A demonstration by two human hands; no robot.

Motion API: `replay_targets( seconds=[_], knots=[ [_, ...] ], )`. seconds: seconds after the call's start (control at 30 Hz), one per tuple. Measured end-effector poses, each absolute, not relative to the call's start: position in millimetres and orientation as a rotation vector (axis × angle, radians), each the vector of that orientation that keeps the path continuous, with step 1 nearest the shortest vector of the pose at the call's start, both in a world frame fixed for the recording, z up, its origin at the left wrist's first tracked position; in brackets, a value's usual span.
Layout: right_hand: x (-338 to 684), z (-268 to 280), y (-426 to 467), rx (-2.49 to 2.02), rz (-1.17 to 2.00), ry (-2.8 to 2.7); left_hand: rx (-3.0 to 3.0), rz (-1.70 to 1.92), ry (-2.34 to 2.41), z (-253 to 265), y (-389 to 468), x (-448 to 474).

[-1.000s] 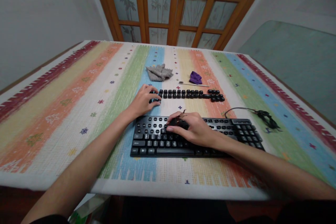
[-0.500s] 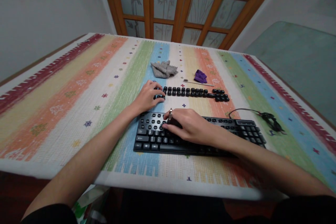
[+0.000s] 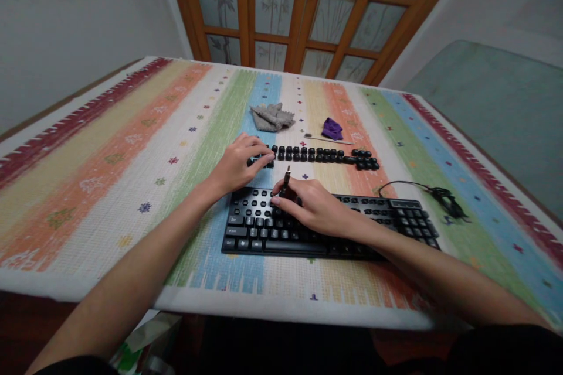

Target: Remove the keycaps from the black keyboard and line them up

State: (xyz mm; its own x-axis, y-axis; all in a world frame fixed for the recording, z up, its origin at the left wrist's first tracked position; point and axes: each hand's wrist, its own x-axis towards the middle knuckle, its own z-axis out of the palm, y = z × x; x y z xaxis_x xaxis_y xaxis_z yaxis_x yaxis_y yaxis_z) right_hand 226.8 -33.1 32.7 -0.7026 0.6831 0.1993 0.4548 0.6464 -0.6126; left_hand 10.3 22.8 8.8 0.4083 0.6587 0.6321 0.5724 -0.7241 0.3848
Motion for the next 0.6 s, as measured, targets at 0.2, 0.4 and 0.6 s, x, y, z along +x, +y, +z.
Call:
replay_targets(
  seconds=[0.2, 0.4, 0.6],
  knots=[
    [227.4, 24.6, -34.1, -0.896, 0.680, -2.425, 2.485, 1.032, 0.878, 20.8, -4.3, 3.6],
    [226.3, 26.6, -30.0, -0.976, 0.800, -2.383, 2.536, 0.790, 0.757, 15.5, -7.7, 5.1],
    [228.5, 28.2, -24.7, -1.020, 1.105, -2.190, 2.504, 0.770, 0.692, 20.8, -11.0, 4.7]
  ],
)
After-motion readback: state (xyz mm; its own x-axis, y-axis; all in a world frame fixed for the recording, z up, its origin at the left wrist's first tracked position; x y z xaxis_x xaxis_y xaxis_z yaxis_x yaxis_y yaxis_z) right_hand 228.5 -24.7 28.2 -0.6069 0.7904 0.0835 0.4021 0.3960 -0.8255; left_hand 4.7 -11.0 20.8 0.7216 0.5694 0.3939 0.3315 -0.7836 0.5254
